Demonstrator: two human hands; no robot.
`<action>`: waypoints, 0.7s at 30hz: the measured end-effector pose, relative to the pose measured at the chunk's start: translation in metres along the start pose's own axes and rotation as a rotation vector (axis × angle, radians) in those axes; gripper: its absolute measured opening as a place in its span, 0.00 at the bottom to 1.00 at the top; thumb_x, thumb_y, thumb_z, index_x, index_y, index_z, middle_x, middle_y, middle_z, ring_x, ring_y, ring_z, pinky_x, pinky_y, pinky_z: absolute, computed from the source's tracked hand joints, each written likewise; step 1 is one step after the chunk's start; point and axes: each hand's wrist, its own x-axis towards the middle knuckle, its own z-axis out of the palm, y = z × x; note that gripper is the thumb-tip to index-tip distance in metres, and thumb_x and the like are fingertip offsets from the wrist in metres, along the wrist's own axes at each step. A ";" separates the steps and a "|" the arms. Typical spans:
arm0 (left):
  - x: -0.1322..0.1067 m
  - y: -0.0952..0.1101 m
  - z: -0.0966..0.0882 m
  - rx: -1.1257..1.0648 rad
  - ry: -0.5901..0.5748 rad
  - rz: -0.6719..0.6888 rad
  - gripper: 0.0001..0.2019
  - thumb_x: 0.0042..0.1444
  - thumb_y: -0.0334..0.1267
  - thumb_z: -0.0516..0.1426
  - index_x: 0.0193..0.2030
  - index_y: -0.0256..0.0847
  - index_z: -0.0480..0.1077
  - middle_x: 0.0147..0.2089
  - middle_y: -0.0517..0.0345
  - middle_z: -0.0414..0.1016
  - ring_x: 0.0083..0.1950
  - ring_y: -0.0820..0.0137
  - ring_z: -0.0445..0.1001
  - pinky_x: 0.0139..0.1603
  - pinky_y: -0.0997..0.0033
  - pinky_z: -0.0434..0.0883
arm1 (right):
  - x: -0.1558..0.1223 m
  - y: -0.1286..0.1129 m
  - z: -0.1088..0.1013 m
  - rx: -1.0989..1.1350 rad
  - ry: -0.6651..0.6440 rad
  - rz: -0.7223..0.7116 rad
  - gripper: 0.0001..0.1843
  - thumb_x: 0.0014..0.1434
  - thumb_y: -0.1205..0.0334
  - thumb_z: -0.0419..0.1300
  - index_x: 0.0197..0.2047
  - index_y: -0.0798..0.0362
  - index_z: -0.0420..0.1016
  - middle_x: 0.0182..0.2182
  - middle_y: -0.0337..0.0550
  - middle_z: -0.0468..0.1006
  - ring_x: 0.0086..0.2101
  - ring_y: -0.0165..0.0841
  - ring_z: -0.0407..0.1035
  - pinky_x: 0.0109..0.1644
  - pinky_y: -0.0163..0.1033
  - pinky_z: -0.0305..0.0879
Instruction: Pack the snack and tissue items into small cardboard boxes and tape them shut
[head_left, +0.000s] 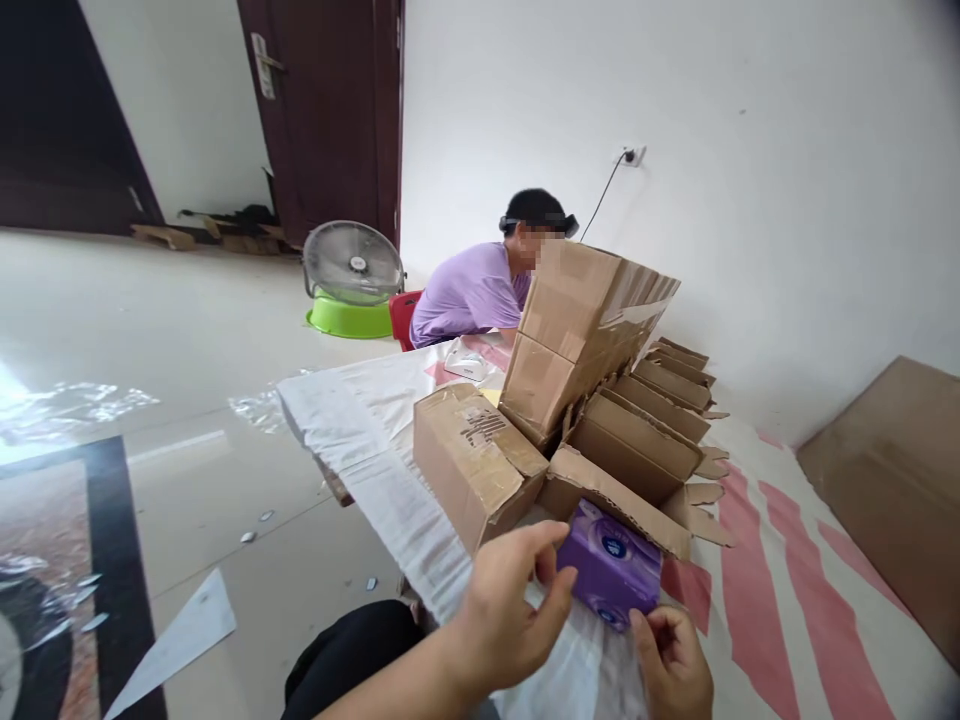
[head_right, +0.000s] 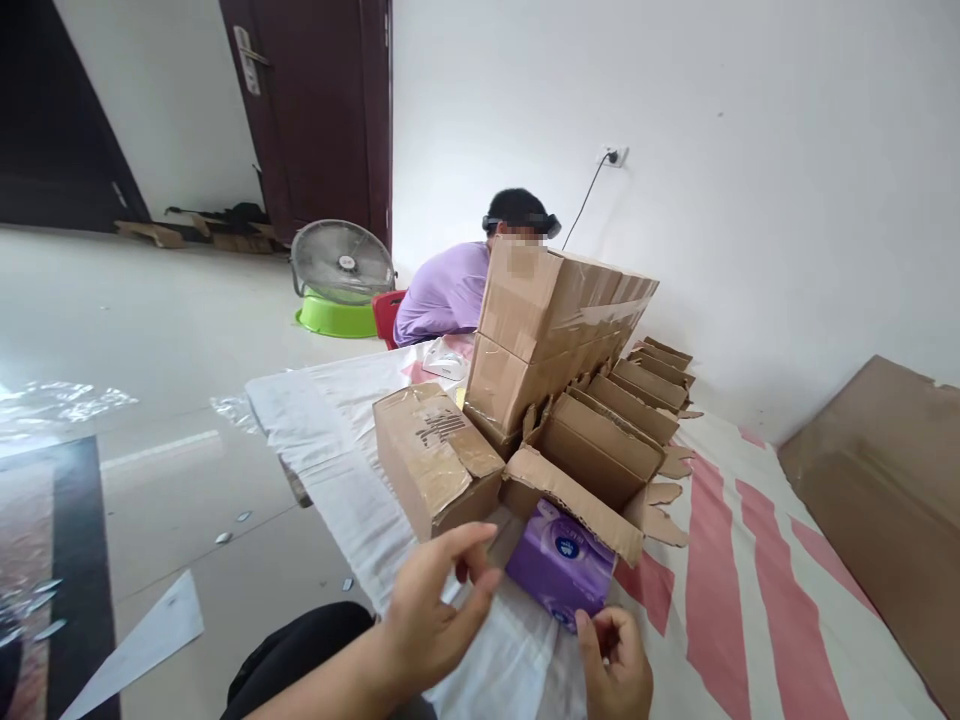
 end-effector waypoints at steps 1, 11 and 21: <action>0.005 -0.007 -0.009 -0.002 0.113 0.039 0.15 0.58 0.29 0.54 0.52 0.42 0.63 0.30 0.62 0.70 0.29 0.72 0.71 0.32 0.73 0.69 | -0.004 -0.005 0.000 -0.047 0.010 -0.043 0.22 0.51 0.39 0.63 0.28 0.50 0.67 0.21 0.33 0.66 0.23 0.29 0.61 0.28 0.34 0.61; 0.029 -0.164 -0.063 -0.310 0.547 -0.732 0.28 0.62 0.58 0.47 0.63 0.43 0.59 0.70 0.46 0.55 0.72 0.59 0.51 0.70 0.56 0.51 | -0.030 -0.015 0.008 -0.154 -0.332 -0.366 0.15 0.61 0.50 0.58 0.43 0.50 0.76 0.35 0.46 0.81 0.32 0.35 0.75 0.36 0.36 0.71; 0.031 -0.178 -0.074 -0.324 0.703 -0.737 0.22 0.56 0.57 0.50 0.35 0.39 0.73 0.35 0.55 0.76 0.40 0.66 0.73 0.44 0.68 0.69 | -0.028 -0.082 0.083 -0.032 -0.706 -0.209 0.41 0.59 0.48 0.60 0.70 0.49 0.48 0.65 0.54 0.60 0.59 0.44 0.62 0.58 0.51 0.66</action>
